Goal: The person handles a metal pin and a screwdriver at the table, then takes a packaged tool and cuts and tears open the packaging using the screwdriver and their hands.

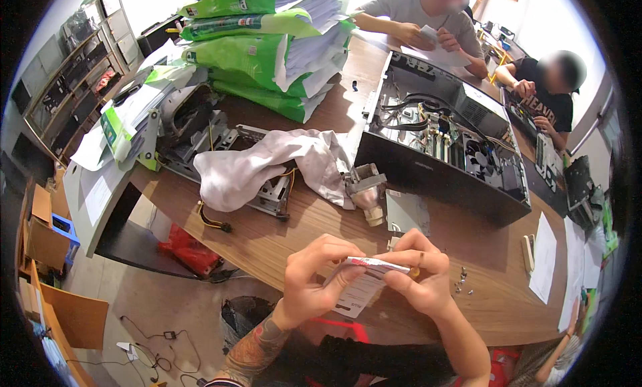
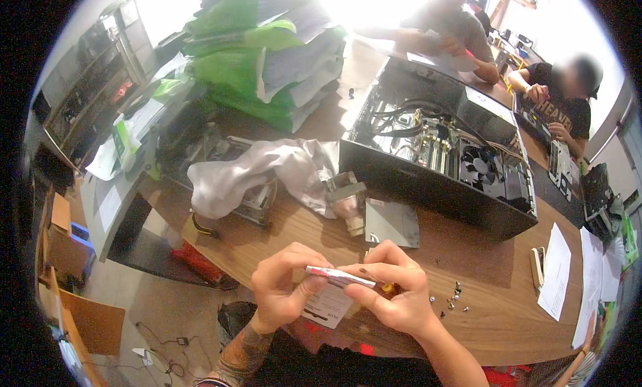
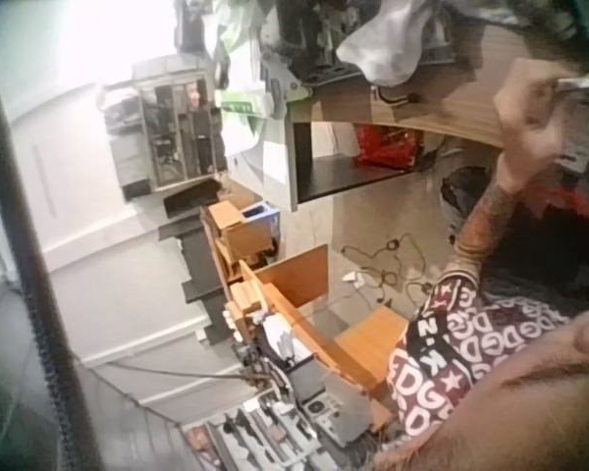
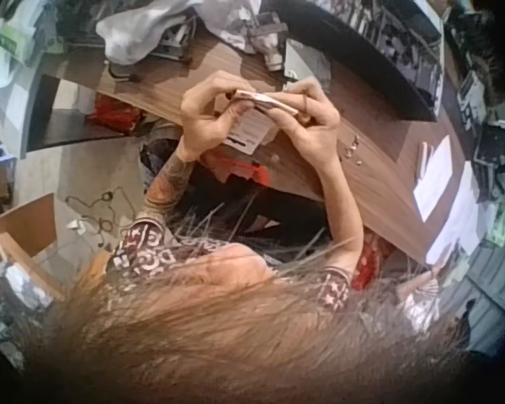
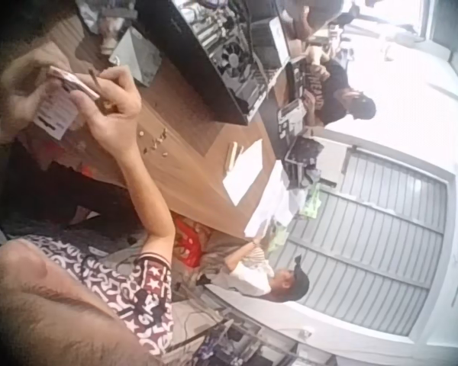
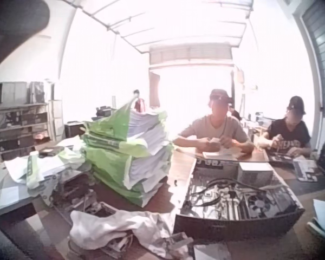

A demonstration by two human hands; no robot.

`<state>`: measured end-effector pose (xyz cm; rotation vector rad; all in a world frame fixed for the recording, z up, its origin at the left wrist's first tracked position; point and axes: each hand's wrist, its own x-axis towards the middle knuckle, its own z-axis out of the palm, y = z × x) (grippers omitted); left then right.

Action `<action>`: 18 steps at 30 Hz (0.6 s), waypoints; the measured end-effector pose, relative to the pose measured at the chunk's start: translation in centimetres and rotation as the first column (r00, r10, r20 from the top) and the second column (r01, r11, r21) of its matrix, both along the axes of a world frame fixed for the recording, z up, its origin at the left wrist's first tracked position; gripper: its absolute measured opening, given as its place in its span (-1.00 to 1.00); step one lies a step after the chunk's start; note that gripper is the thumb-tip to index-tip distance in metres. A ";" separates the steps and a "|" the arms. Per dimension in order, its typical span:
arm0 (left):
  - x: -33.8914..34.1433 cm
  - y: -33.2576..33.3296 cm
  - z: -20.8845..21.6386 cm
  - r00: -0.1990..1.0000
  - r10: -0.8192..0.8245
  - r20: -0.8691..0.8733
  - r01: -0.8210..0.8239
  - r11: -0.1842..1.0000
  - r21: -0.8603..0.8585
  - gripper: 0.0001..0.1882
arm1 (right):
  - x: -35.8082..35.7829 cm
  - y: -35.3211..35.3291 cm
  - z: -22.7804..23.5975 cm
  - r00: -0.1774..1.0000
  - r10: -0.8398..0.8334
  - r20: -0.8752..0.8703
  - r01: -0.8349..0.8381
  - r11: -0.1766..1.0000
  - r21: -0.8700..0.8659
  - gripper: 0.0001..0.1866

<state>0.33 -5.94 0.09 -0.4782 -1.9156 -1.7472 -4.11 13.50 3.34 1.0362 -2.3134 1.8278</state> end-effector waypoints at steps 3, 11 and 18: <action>0.0 0.2 -0.1 0.999 -0.032 0.006 0.031 0.993 0.114 -0.79 | 0.2 0.1 -0.2 1.000 0.022 0.017 -0.022 1.000 -0.017 -0.69; -0.3 -0.3 -0.4 0.994 -0.082 0.066 0.078 0.995 0.070 -0.76 | -0.2 0.3 -0.3 1.000 -0.005 -0.017 0.005 1.000 -0.006 -0.66; -0.3 -0.3 -0.8 0.996 -0.075 0.039 0.066 0.981 0.185 -0.67 | -0.7 1.6 0.9 0.954 -0.298 0.004 0.298 0.954 -0.033 -0.57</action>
